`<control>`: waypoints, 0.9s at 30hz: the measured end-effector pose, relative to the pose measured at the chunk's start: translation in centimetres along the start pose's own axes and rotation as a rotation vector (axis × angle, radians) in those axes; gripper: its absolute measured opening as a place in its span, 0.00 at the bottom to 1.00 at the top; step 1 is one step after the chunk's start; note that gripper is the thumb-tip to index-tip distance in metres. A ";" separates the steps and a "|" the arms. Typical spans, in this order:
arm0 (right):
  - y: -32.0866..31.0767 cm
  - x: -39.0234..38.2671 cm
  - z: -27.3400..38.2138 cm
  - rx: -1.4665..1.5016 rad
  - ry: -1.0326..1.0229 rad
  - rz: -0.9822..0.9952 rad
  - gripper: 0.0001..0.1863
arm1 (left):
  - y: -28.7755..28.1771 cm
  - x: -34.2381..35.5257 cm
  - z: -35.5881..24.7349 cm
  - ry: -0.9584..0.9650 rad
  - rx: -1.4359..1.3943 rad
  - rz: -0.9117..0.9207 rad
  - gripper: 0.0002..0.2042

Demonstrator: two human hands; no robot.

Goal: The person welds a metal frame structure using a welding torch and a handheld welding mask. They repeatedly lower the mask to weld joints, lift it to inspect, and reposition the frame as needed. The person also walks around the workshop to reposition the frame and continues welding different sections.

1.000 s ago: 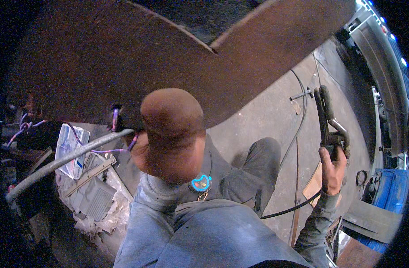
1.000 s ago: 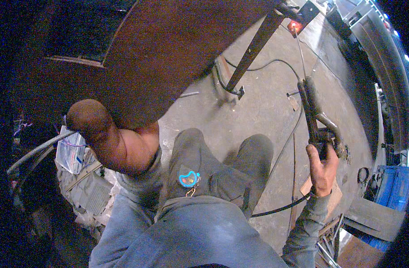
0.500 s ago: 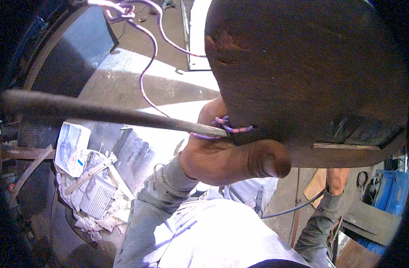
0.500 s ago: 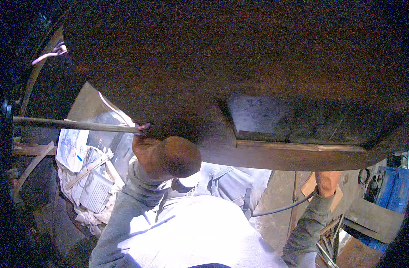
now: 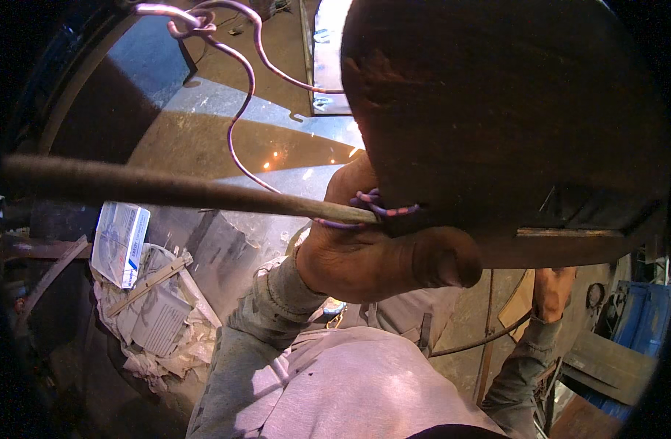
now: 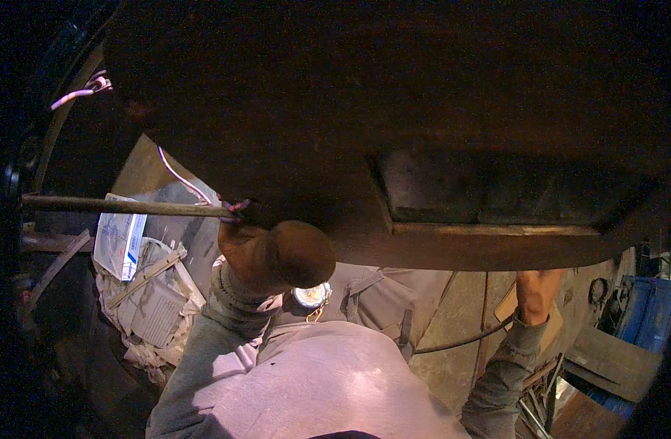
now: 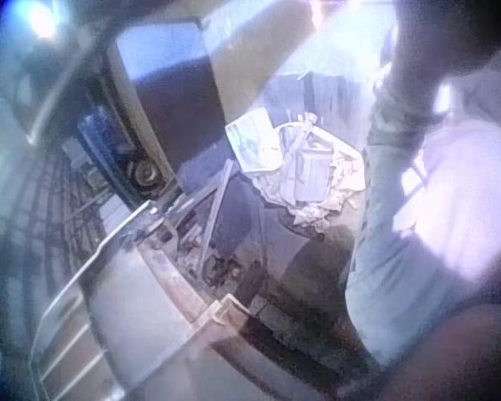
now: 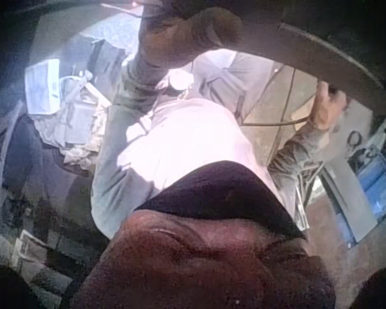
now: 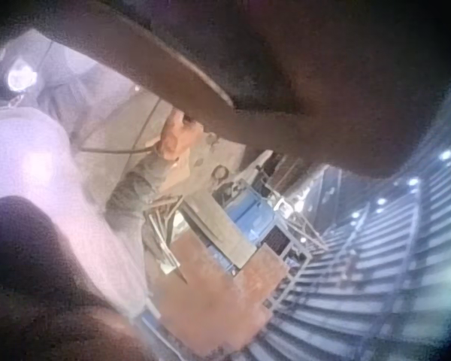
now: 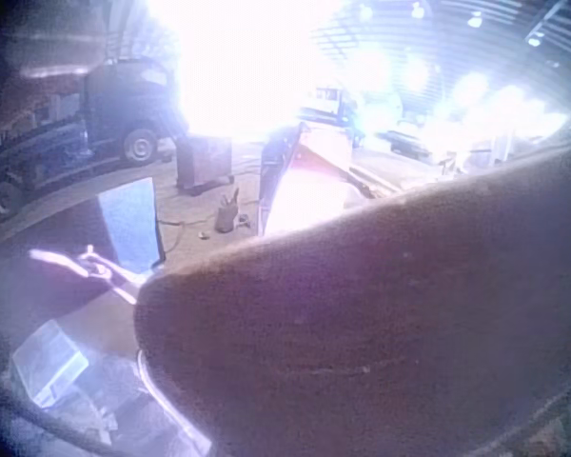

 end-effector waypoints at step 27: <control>0.5 -0.4 3.9 0.011 0.083 0.093 0.18 | -5.3 -5.6 -3.4 0.279 0.015 -0.450 0.29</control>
Point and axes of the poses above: each hand's wrist, its own x-axis towards the middle knuckle, its own y-axis out of the palm, z = x × y, the point moved 4 cm from there along x, towards the middle knuckle, and after that the axes turned 11 degrees about -x, right-handed, at the moved point
